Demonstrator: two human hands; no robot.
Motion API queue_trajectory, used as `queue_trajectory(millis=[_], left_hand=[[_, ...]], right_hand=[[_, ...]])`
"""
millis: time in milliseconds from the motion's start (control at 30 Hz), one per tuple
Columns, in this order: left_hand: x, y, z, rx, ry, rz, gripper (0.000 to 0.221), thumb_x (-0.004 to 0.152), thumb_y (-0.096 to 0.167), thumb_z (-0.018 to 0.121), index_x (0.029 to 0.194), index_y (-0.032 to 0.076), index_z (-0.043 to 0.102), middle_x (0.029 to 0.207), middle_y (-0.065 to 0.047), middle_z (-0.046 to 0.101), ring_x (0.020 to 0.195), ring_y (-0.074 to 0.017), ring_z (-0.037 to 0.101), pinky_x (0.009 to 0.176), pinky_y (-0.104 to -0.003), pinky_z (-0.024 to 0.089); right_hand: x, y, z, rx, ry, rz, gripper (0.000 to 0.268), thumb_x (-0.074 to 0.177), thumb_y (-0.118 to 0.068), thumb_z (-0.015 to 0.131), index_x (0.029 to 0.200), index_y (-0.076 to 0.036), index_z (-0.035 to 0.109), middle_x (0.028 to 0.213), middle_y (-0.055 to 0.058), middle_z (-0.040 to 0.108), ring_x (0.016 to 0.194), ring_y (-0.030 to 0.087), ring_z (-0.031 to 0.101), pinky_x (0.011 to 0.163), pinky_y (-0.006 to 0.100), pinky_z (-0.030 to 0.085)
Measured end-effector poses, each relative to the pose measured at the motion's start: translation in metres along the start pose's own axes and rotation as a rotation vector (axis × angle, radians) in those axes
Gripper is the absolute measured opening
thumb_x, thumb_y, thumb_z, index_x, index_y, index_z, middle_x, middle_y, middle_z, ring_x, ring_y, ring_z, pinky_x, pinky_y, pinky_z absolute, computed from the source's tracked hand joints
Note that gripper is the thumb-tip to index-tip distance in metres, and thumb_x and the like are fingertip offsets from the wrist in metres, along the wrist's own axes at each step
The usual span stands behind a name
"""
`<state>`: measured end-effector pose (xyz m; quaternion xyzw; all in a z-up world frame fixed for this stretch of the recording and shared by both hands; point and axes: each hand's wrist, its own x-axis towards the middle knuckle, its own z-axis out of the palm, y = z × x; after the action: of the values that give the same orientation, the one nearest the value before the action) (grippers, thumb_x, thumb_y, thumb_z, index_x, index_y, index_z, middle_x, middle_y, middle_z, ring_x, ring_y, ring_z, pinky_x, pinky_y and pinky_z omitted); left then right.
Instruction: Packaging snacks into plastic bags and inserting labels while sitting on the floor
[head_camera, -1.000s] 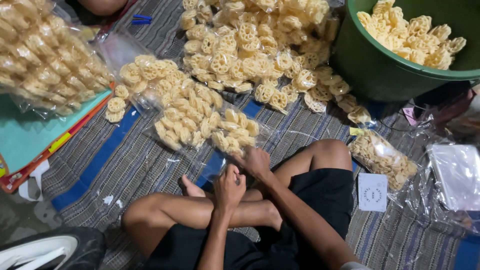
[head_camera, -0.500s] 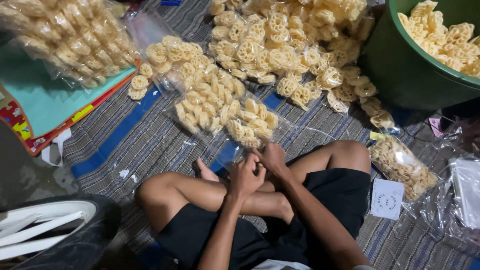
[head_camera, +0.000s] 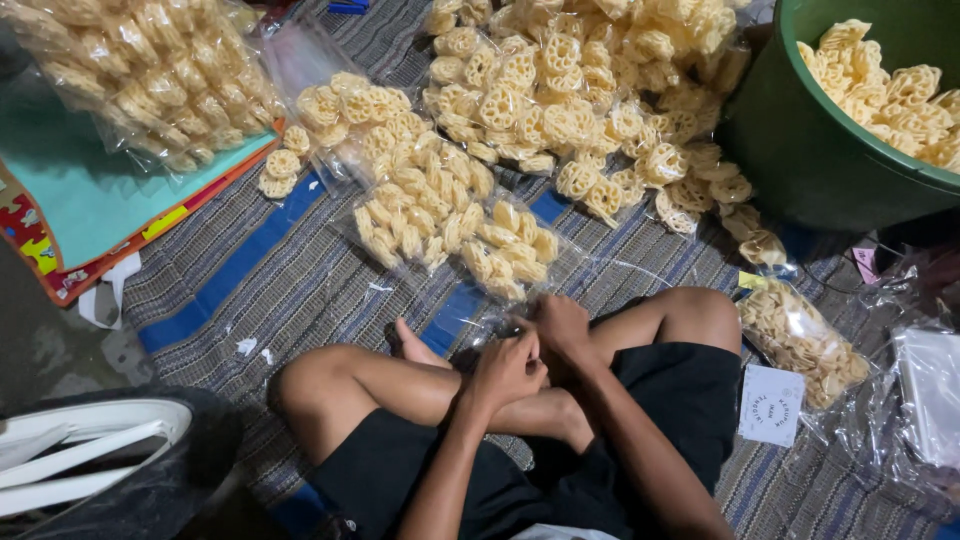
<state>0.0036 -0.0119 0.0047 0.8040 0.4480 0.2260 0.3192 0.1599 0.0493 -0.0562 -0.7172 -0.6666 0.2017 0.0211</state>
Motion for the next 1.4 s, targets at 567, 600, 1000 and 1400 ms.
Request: queue_trajectory(millis=[567,600,1000,1400], left_hand=[[0.014,-0.012,0.01,0.0,-0.029,-0.054,0.019,0.084,0.024,0.068,0.097,0.012,0.063,0.079,-0.014,0.072,0.079,-0.0416,0.073,0.068,-0.053,0.059],[0.013,-0.013,0.009,-0.026,-0.023,-0.069,0.012,0.086,0.019,0.065,0.096,0.012,0.063,0.08,-0.015,0.072,0.08,-0.041,0.073,0.068,-0.051,0.059],[0.014,-0.009,0.003,0.028,0.025,-0.036,0.011,0.09,0.022,0.065,0.095,0.012,0.063,0.077,-0.013,0.073,0.074,-0.0374,0.075,0.063,-0.049,0.059],[0.015,-0.017,0.009,-0.164,0.195,-0.07,0.004,0.09,0.019,0.069,0.092,0.02,0.065,0.069,-0.005,0.07,0.067,-0.0238,0.072,0.059,-0.035,0.057]], right_hand=[[0.137,0.178,-0.046,1.076,0.316,0.009,0.03,0.096,-0.021,0.074,0.125,-0.011,0.072,0.115,0.022,0.066,0.077,0.026,0.067,0.055,0.033,0.056],[0.144,0.176,-0.039,1.106,0.297,0.058,0.035,0.096,-0.019,0.076,0.129,-0.009,0.07,0.121,0.03,0.059,0.081,0.034,0.069,0.05,0.036,0.059],[0.148,0.183,-0.036,0.965,0.28,-0.044,0.042,0.095,-0.022,0.08,0.133,-0.008,0.067,0.142,0.024,0.055,0.091,0.042,0.071,0.057,0.039,0.06],[0.017,0.106,-0.125,1.229,0.433,-0.036,0.034,0.109,-0.012,0.058,0.141,-0.004,0.061,0.1,0.021,0.066,0.079,0.029,0.07,0.074,0.033,0.06]])
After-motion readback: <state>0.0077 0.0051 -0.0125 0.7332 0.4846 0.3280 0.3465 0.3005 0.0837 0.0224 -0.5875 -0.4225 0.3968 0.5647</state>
